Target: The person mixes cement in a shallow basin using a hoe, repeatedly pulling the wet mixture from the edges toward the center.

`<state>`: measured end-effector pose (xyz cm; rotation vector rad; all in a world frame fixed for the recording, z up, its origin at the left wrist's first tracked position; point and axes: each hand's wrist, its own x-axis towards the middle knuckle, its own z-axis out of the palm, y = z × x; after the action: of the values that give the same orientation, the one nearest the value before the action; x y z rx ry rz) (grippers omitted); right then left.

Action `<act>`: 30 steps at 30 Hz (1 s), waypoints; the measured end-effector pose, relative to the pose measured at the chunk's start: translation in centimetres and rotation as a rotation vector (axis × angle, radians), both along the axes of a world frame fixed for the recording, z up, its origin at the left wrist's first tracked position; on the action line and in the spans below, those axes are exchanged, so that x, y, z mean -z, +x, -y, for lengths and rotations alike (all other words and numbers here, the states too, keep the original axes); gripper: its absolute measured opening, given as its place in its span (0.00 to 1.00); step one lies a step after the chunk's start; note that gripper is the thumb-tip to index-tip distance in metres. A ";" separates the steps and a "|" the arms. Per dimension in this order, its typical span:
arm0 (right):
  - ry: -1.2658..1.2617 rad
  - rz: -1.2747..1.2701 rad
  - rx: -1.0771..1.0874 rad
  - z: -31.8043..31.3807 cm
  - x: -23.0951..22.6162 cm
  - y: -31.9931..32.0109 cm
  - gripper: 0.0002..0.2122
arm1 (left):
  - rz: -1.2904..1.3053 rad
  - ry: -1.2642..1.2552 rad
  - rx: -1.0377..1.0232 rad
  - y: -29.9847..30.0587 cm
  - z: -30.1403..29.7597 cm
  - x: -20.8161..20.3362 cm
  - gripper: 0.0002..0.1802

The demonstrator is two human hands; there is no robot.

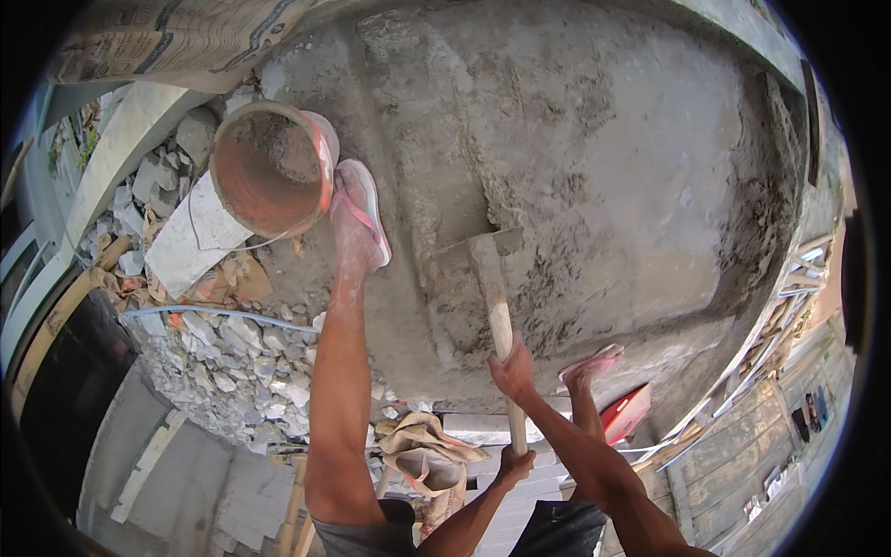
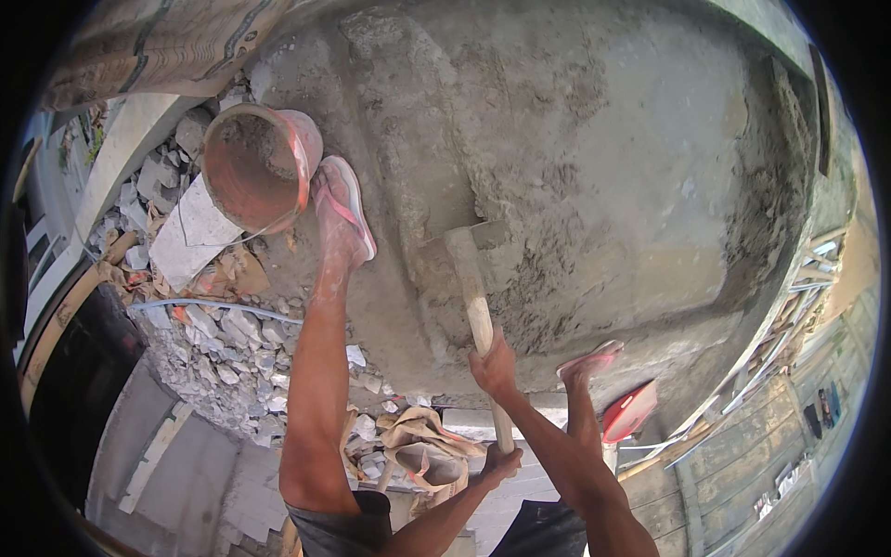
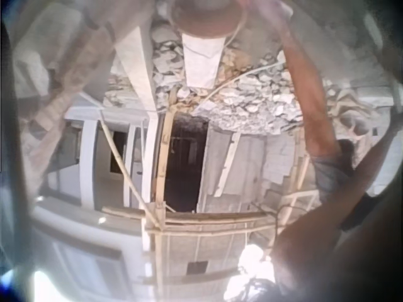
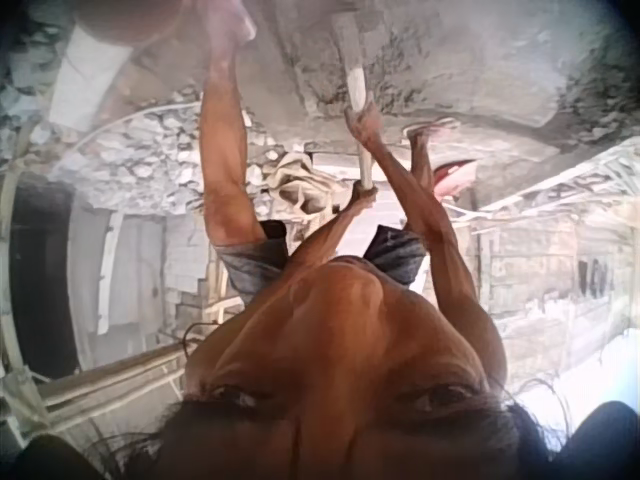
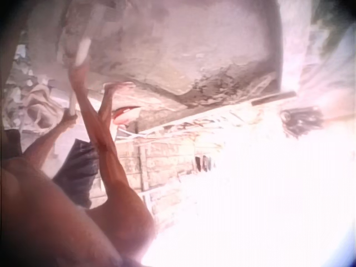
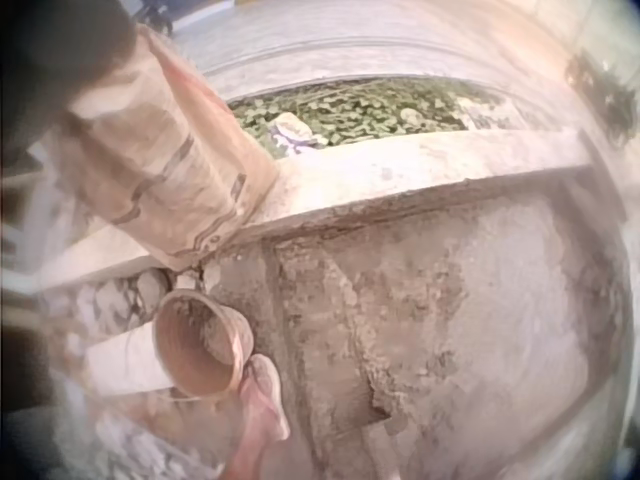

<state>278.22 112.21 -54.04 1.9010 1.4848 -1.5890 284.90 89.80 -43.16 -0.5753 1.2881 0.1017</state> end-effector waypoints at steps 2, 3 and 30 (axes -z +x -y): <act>0.004 -0.007 -0.006 1.2 -2.1 -0.1 0.22 | 0.013 0.005 -0.009 0.2 4.3 -1.3 0.11; -0.046 -0.076 0.127 0.8 -3.5 -0.4 0.21 | 0.033 0.022 -0.013 -0.3 4.5 -0.9 0.13; 0.404 -0.480 0.343 -29.2 16.5 -26.0 0.17 | -0.710 0.693 0.252 -30.1 -28.1 33.7 0.12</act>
<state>252.23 141.38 -70.52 2.1864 1.8614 -2.1543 254.83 117.88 -76.85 0.2567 1.8674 0.5554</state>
